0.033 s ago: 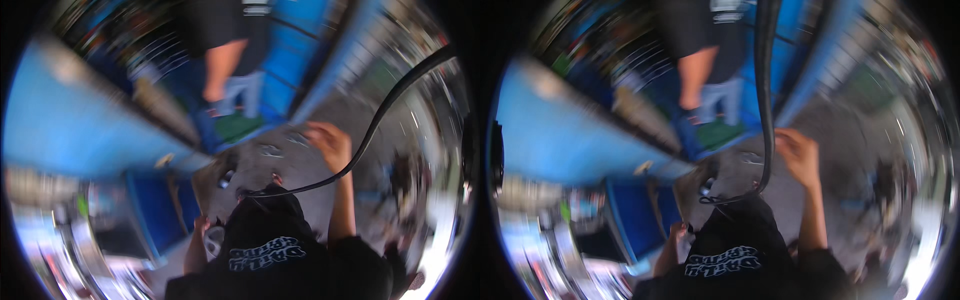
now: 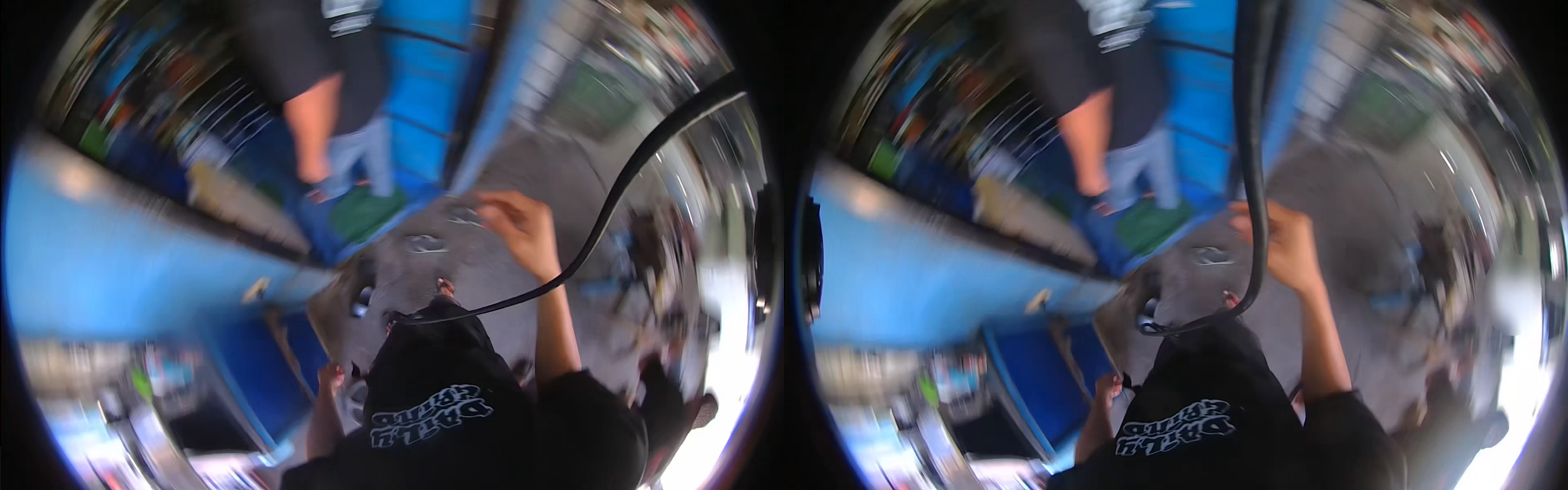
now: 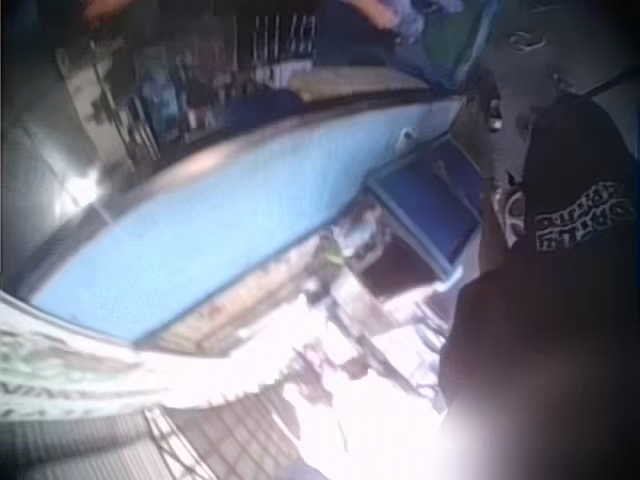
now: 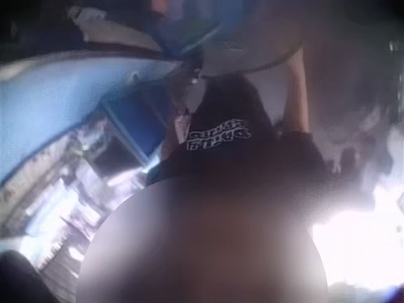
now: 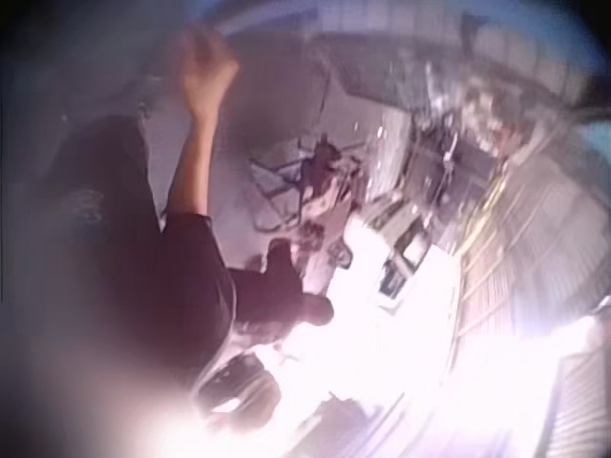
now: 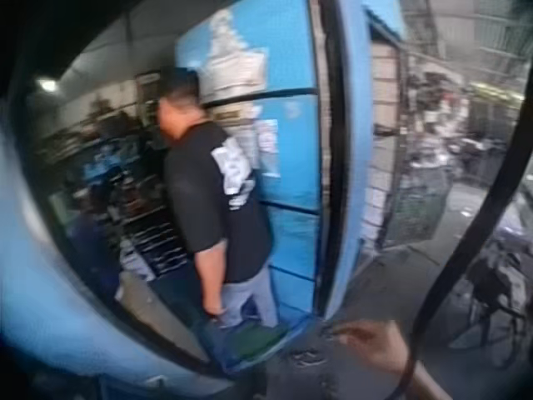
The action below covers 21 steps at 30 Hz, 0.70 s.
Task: The person retrieves a wrench from a wall-mounted tool rack, walks to an outdoor air conditioner unit, and uses the wrench to tighten bolts on the unit's casing. The person continues adjusting the bolts for the remainder of the clip.
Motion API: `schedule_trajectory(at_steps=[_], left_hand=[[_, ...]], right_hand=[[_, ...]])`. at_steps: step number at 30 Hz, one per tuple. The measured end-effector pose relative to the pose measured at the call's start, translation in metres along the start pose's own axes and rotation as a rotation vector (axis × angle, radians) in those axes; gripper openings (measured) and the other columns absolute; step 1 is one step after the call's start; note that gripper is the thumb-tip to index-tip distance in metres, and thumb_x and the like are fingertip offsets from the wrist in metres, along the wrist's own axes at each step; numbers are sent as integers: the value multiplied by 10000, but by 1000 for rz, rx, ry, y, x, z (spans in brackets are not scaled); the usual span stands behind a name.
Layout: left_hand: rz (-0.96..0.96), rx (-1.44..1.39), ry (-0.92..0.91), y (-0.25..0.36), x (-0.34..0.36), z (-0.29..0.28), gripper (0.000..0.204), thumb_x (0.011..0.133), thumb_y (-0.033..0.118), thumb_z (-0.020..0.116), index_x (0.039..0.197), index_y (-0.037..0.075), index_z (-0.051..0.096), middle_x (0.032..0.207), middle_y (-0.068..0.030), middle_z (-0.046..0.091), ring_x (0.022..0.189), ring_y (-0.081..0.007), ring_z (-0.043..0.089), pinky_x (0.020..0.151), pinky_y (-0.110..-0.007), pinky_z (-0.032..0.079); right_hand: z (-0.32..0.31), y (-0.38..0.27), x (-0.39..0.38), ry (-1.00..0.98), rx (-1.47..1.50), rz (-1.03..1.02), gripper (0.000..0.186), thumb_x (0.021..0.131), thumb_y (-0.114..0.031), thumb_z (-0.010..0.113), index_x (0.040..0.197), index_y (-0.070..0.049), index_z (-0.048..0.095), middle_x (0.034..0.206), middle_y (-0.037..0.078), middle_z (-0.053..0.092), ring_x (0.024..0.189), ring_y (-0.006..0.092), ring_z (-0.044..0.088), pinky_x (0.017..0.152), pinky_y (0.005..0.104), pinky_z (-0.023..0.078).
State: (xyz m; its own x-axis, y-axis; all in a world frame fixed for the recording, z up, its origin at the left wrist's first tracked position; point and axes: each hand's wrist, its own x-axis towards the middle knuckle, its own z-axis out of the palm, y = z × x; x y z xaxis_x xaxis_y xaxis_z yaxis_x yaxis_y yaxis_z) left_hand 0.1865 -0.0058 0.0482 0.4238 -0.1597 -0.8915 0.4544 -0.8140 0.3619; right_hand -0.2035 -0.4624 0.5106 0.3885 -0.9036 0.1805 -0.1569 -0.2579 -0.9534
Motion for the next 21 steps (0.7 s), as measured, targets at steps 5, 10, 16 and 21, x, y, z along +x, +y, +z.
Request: schedule_trajectory(at_steps=[5,10,16,21], left_hand=[[22,184,-289,87,26,41,113,1026,229,597,1061,122,594,818,-46,626,611,-188,575,504,-318,399],[147,416,-276,189,56,128,292,980,254,690,1215,82,663,907,-64,720,735,-233,667,674,-356,483],[233,358,-412,271,38,334,222,997,235,673,1108,44,692,890,-58,723,688,-179,618,652,-358,486],[319,602,-447,328,7,478,298,1009,253,664,1229,52,665,855,-60,684,721,-162,633,658,-354,534]], right_hand=[[-88,3,-46,288,-110,126,246,1011,-107,708,1198,52,726,959,104,775,849,134,721,770,279,577],[-156,41,-57,503,-220,160,240,1007,-85,704,1195,63,720,981,110,770,895,146,746,791,288,596],[-315,80,-52,677,-322,222,226,1026,-100,680,1188,51,722,1001,112,780,865,151,747,765,289,596],[-443,75,-25,856,-493,103,216,1030,-126,686,1175,28,734,941,88,783,817,128,733,739,275,585]])
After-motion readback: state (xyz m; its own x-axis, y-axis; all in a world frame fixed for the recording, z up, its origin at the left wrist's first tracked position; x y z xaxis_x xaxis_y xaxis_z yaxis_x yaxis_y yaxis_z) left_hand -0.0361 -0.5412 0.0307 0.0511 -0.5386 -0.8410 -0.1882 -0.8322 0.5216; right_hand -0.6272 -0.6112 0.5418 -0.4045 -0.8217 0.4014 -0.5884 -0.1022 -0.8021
